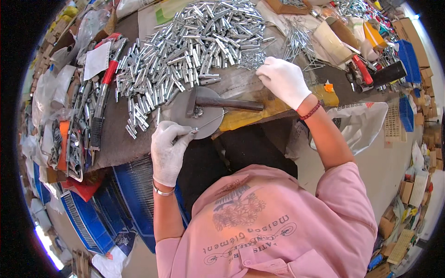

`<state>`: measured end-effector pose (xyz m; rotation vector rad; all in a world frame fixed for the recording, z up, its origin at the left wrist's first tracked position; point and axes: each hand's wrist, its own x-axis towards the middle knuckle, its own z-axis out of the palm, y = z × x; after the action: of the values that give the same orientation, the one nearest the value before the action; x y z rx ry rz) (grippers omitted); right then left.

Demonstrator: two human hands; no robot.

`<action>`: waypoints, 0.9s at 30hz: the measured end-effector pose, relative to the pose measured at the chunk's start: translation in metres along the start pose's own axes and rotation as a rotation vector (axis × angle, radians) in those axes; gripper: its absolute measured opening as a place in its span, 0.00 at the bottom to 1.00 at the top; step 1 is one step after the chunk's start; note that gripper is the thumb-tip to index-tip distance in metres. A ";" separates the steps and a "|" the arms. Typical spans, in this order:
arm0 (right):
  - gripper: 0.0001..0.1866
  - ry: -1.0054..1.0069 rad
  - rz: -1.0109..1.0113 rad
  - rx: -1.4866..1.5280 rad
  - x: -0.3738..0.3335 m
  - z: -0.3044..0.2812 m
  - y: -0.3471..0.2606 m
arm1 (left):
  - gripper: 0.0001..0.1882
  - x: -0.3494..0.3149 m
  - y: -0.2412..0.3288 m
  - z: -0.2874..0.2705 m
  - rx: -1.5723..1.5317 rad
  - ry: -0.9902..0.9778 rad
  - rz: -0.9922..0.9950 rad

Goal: Assembling metal pins into circular plates and sorting the finished parts into storage bins.

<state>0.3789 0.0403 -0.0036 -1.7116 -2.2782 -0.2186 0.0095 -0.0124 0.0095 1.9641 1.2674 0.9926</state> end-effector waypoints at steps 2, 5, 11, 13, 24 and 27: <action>0.02 -0.024 0.004 -0.043 0.006 0.004 -0.006 | 0.09 -0.002 -0.002 -0.001 -0.017 0.006 -0.022; 0.05 0.014 0.025 0.023 0.012 -0.004 -0.020 | 0.07 0.000 0.003 -0.005 0.050 -0.025 -0.003; 0.05 -0.069 0.010 0.834 0.004 -0.042 -0.110 | 0.06 0.002 -0.005 0.001 -0.006 -0.014 -0.028; 0.05 -0.062 -0.026 0.913 0.004 -0.035 -0.135 | 0.07 0.002 -0.010 0.003 -0.044 0.015 -0.017; 0.06 0.049 -0.313 0.674 0.009 -0.003 -0.159 | 0.07 -0.003 -0.008 0.001 0.003 0.055 -0.027; 0.09 0.013 -0.381 0.525 0.007 -0.009 -0.156 | 0.07 -0.002 -0.010 0.003 0.038 0.079 0.041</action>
<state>0.2294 -0.0006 0.0145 -1.0126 -2.3555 0.2722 0.0062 -0.0106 -0.0003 2.0052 1.3024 1.0836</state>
